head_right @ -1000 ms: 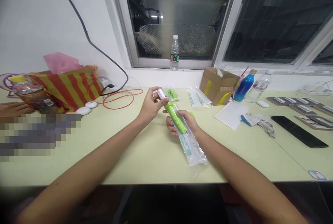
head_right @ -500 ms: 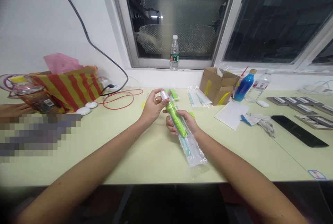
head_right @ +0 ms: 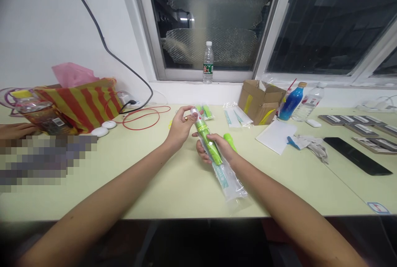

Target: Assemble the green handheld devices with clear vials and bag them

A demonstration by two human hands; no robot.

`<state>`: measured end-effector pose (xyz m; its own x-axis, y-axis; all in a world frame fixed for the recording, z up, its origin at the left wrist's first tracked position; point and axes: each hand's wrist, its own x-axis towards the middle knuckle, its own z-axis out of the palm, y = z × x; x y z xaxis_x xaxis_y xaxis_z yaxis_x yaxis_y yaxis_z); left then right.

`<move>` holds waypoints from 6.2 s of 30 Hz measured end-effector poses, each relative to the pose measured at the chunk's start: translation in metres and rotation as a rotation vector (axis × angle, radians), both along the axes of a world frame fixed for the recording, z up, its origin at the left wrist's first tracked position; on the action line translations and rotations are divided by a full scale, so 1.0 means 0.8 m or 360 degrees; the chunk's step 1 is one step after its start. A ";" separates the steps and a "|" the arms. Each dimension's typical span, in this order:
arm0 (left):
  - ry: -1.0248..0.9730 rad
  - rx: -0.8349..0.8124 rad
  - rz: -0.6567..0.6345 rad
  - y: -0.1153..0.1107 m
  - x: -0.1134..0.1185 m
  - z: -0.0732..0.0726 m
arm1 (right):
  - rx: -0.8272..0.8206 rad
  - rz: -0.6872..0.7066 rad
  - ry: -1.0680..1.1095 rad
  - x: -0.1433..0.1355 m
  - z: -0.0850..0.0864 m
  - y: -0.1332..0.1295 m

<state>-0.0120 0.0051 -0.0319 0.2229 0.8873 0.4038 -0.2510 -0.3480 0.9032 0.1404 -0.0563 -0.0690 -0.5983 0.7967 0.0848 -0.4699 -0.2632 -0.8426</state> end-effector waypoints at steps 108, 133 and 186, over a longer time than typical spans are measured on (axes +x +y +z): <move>0.0080 -0.0653 -0.0083 0.006 -0.039 -0.059 | 0.0217 -0.1259 -0.0698 -0.018 -0.017 0.042; -0.0125 -0.0513 -0.0228 0.016 -0.043 -0.059 | 0.0379 -0.1357 -0.0463 -0.014 -0.025 0.050; -0.0051 -0.0666 -0.0676 -0.002 -0.041 -0.052 | 0.0117 -0.0813 -0.0247 0.001 -0.005 0.046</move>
